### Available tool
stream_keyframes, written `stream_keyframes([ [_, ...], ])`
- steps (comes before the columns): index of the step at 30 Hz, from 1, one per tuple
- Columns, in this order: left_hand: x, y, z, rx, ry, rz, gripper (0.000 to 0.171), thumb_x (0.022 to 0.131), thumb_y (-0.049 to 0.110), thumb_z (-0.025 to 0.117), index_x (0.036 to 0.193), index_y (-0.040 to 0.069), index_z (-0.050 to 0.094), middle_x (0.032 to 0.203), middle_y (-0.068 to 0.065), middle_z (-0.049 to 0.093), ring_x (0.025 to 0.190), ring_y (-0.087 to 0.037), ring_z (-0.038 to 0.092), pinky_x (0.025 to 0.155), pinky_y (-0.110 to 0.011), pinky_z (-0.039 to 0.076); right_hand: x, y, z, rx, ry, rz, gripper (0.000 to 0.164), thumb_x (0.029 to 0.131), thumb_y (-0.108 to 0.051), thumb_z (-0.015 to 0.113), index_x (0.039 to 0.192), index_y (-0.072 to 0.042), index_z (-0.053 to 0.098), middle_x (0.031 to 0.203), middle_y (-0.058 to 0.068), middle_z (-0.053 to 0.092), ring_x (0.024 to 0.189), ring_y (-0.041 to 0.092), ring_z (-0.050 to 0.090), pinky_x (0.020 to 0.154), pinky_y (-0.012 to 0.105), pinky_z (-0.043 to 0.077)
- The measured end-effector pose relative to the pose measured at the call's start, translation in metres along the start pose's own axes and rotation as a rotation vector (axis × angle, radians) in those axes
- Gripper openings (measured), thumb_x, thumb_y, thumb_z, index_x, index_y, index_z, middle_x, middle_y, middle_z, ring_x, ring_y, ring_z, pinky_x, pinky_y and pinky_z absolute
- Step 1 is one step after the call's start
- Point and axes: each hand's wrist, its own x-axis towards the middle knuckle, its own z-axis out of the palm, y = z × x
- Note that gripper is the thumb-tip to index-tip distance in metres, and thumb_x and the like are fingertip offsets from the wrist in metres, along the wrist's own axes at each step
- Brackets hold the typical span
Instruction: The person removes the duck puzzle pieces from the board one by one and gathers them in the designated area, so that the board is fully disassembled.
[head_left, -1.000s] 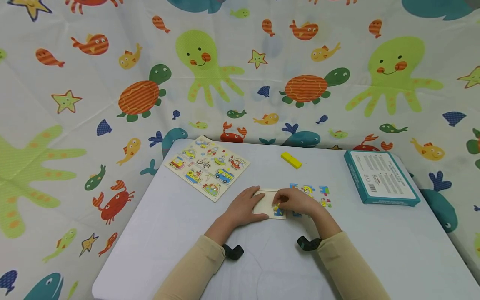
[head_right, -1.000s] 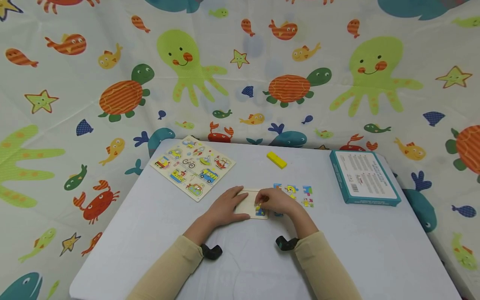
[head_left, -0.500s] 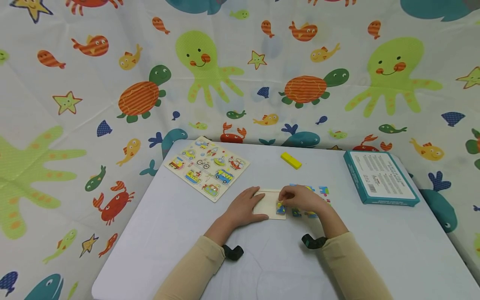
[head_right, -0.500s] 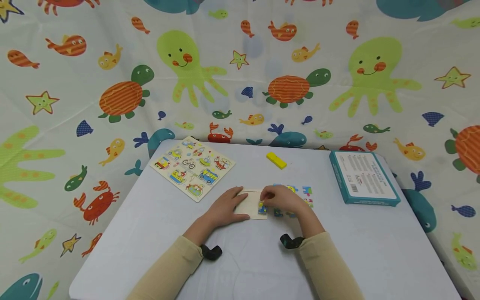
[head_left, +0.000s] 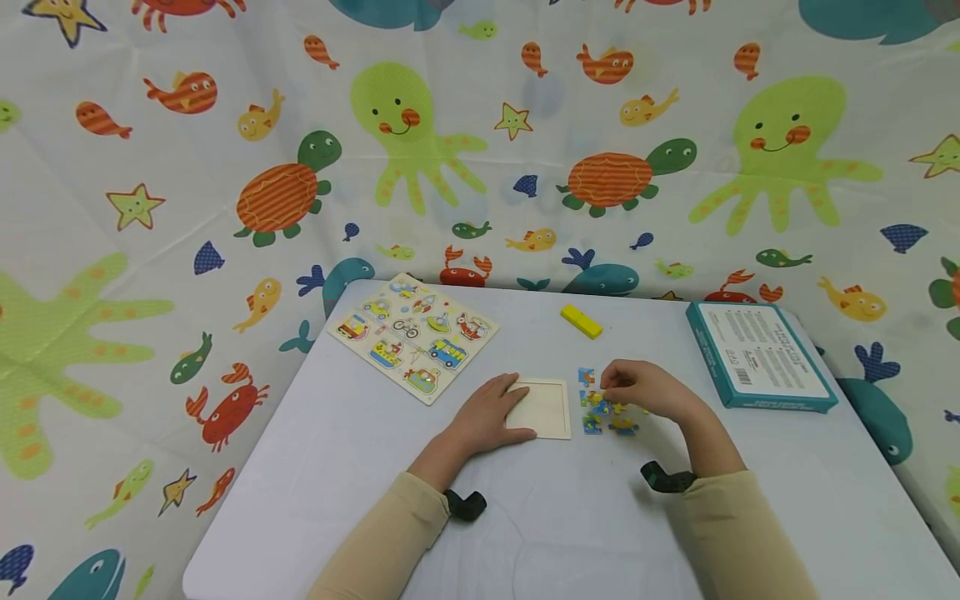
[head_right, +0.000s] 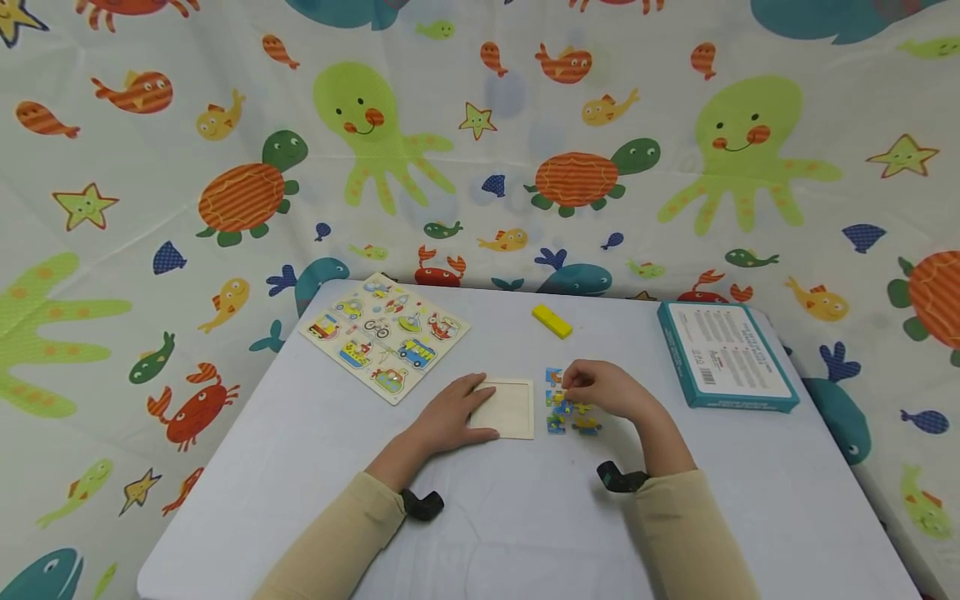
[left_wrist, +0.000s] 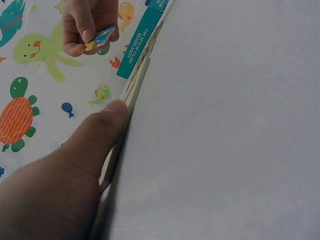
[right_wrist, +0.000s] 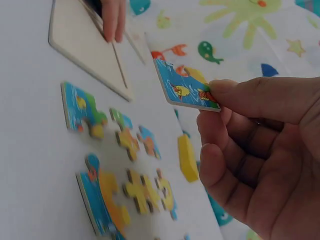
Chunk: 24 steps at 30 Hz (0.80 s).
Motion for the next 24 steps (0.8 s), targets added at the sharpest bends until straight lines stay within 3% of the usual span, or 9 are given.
stream_keyframes([
  [11, -0.001, 0.0, 0.0, 0.001, 0.008, -0.003, 0.085, 0.085, 0.073, 0.056, 0.151, 0.022, 0.042, 0.162, -0.002, 0.029, 0.15, -0.022, 0.028, 0.122, -0.039, 0.028, -0.023, 0.035, -0.023, 0.047, 0.01, 0.062, 0.016, 0.094, -0.023, 0.067, 0.102, -0.009, 0.065, 0.091, 0.006, 0.065, 0.084, 0.024, 0.057, 0.073, 0.037, 0.052],
  [17, -0.001, 0.0, 0.001, -0.004, 0.004, -0.007, 0.085, 0.085, 0.073, 0.055, 0.152, 0.022, 0.041, 0.162, -0.002, 0.029, 0.15, -0.023, 0.027, 0.122, -0.04, 0.028, -0.034, 0.055, -0.031, 0.065, -0.005, 0.107, 0.023, 0.093, -0.029, 0.069, 0.103, -0.008, 0.065, 0.085, 0.008, 0.061, 0.077, 0.022, 0.054, 0.065, 0.033, 0.046],
  [24, -0.001, 0.001, 0.001, -0.001, -0.001, -0.015, 0.084, 0.086, 0.073, 0.056, 0.152, 0.023, 0.041, 0.162, -0.001, 0.028, 0.15, -0.022, 0.026, 0.123, -0.039, 0.027, -0.041, 0.074, -0.03, 0.062, -0.014, 0.165, 0.02, 0.092, -0.029, 0.069, 0.101, -0.011, 0.067, 0.086, 0.005, 0.061, 0.079, 0.019, 0.053, 0.066, 0.028, 0.046],
])
